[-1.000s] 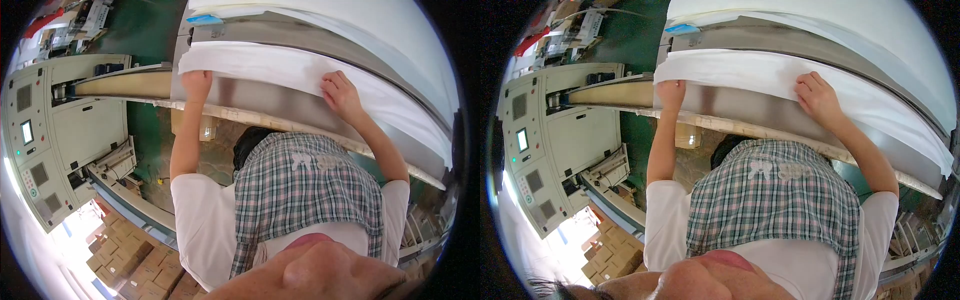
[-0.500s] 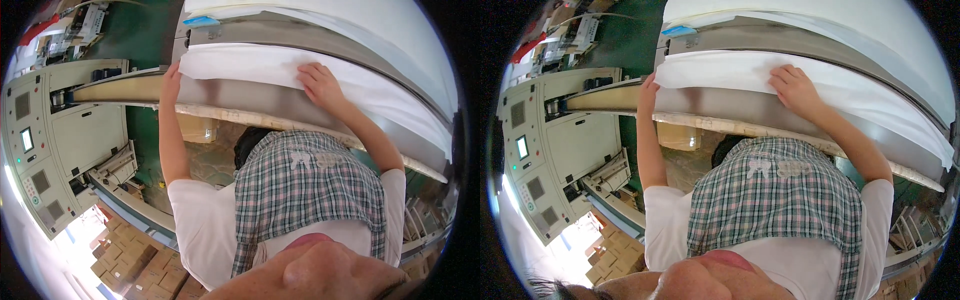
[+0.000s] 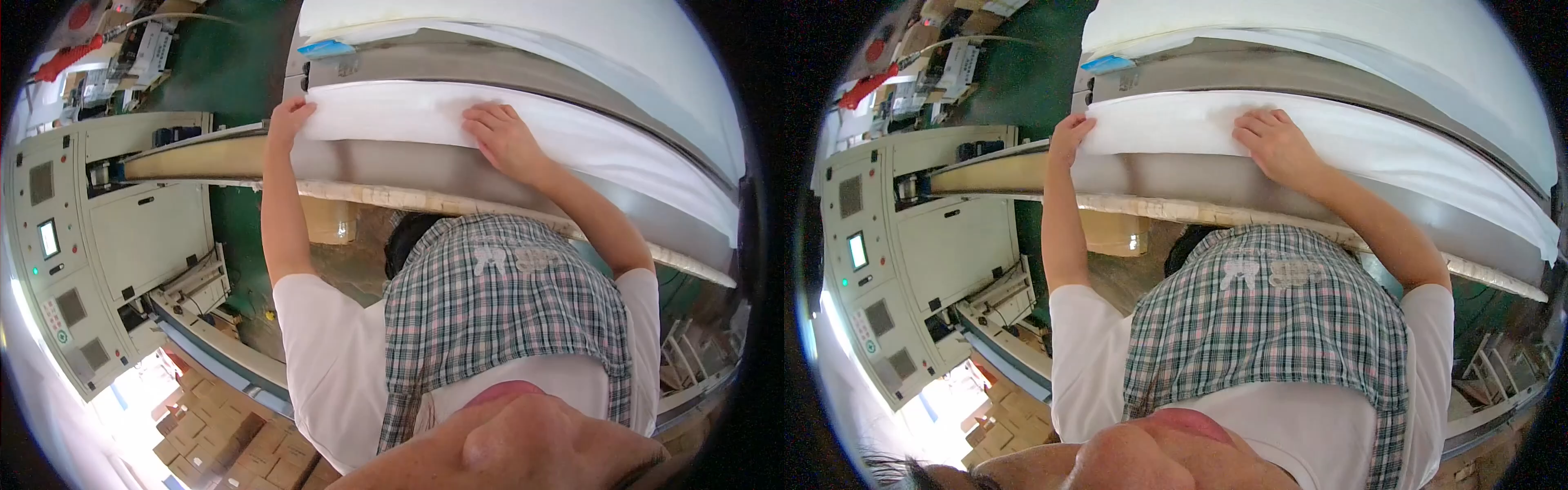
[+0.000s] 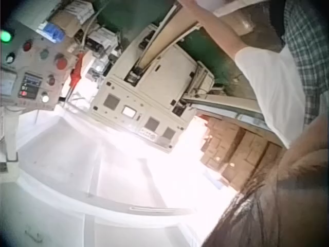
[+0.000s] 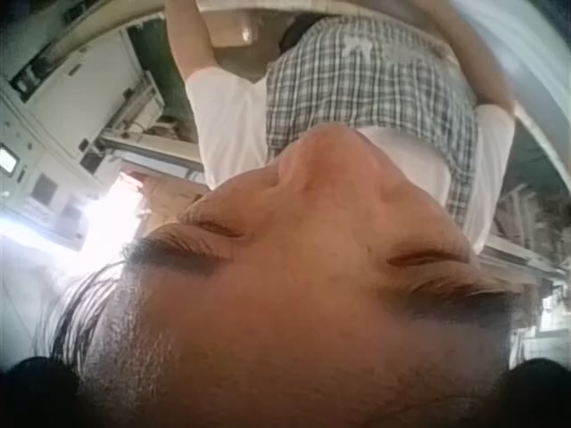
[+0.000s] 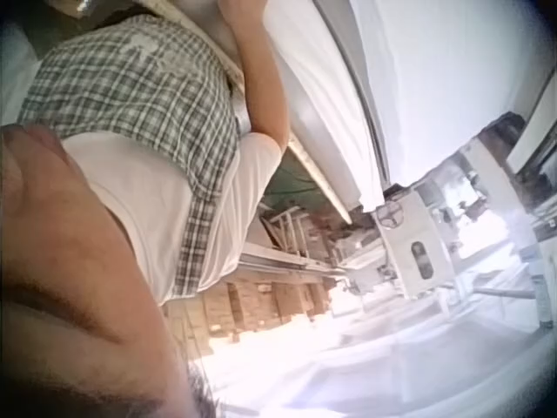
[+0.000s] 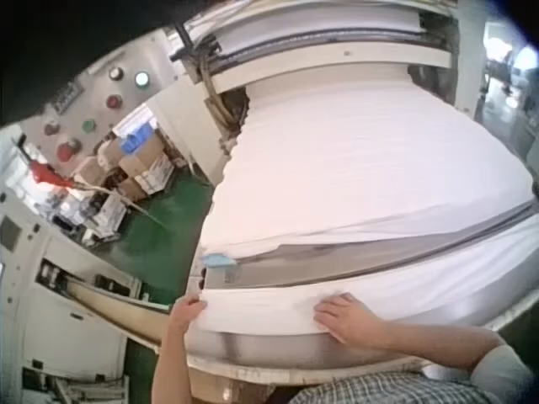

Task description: Handling and folding large white paper sheets near a production machine.

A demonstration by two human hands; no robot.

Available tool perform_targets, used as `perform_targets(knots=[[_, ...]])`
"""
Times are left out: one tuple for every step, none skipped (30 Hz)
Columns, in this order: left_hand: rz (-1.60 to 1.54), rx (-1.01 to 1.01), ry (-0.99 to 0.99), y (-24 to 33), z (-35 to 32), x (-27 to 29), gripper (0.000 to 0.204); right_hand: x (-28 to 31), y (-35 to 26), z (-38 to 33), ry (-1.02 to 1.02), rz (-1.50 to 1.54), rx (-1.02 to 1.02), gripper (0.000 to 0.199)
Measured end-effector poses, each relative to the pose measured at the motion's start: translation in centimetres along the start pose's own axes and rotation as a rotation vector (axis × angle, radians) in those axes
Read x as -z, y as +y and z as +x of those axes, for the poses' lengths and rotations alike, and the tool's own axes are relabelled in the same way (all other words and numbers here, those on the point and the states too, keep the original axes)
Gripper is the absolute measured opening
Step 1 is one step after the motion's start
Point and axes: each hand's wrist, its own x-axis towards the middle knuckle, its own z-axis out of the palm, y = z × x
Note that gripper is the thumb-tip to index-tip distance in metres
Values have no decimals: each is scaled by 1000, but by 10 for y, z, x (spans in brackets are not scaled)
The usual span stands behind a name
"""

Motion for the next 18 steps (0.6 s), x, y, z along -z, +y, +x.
perform_targets(knots=[[6,-6,-6,2,0,0,28,-2,1,-2,3,9,0,29],[160,-81,168,5,1,1,27,-3,3,-3,6,18,0,28],[312,-159,343,6,0,0,27,-3,4,-4,10,15,-7,28],[312,-176,326,23,-2,-9,27,-2,4,-6,8,13,-14,27],[421,-543,400,51,-11,-24,26,-1,5,-9,5,11,-27,25],[510,-918,473,70,-18,-37,28,-1,6,-11,9,-6,-52,25],[492,-948,454,76,-19,-48,28,-1,6,-13,0,-8,-58,24],[605,-954,380,79,-17,-62,27,-2,6,-14,-13,-16,-62,22],[714,-966,305,82,-16,-77,27,-4,4,-14,-12,-28,-63,23],[903,-943,287,71,-9,-91,25,-5,6,-17,-12,-52,-77,24],[1090,-926,276,60,0,-96,24,-4,9,-20,-24,-76,-69,24],[948,-893,258,60,2,-100,18,-2,15,-29,-32,-104,-84,25],[880,-758,292,51,3,-100,18,6,17,-38,-24,-155,-150,25],[879,-920,328,30,1,-97,16,13,19,-50,-31,-162,-146,21],[1026,-959,333,22,-7,-93,17,23,24,-66,-41,-170,-145,18],[902,-969,349,7,-8,-83,16,37,28,-78,-31,-209,-195,18],[876,-951,270,-17,-5,-68,16,51,29,-96,-65,-203,-245,20],[945,-804,278,-1,-23,-70,16,62,33,-118,-101,-192,-303,22]])
